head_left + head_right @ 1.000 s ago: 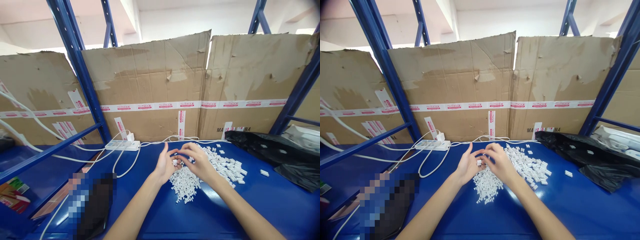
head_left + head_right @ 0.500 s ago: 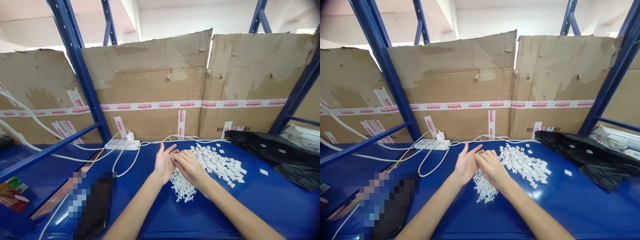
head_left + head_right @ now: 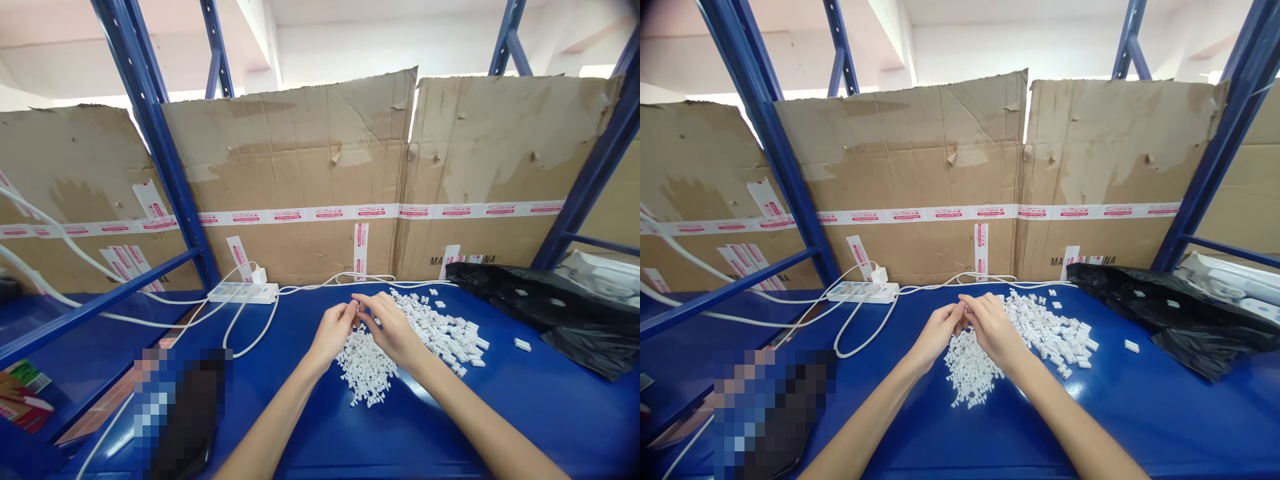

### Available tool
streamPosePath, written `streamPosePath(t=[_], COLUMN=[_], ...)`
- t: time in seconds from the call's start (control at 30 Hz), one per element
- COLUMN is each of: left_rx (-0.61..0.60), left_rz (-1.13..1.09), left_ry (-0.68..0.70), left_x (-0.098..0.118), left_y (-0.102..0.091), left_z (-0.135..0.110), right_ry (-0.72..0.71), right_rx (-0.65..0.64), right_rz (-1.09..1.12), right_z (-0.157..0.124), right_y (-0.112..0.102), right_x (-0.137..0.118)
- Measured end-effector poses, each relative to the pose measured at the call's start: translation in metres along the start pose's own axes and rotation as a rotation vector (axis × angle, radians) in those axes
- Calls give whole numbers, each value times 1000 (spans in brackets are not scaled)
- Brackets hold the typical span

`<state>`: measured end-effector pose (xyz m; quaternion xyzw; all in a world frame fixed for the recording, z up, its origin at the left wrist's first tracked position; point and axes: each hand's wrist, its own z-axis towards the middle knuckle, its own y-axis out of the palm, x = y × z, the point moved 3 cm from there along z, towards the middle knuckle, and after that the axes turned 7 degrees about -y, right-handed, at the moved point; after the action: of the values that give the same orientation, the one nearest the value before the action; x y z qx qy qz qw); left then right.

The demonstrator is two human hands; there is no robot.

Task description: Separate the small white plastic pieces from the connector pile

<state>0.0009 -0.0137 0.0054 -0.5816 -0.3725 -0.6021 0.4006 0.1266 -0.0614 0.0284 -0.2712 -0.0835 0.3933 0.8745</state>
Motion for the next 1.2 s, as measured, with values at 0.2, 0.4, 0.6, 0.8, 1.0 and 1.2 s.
streamPosePath(t=[0.2,0.4,0.6,0.8,1.0,1.2], left_rx=[-88,-155,-152,-194,5,-198], left_rz=[-135,-206,-223,-493,-481,-212], left_ry=[-44,-134,-102,-321,-273,-230], left_x=[7,9,9,-1,-2,2], left_y=[0,-1,0,6,-13,2], left_z=[-2,-5,-7,-3,3,-3], right_ry=[155,133,143,60,218,264], right_rx=[8,16,-27,3,-196,-207], right_rz=[135,191,166,-82,136,259], right_z=[0,5,4,2,1,4], right_y=[-4,-12,-9,-4,-7,-16], right_x=[5,8,7,1,13,18])
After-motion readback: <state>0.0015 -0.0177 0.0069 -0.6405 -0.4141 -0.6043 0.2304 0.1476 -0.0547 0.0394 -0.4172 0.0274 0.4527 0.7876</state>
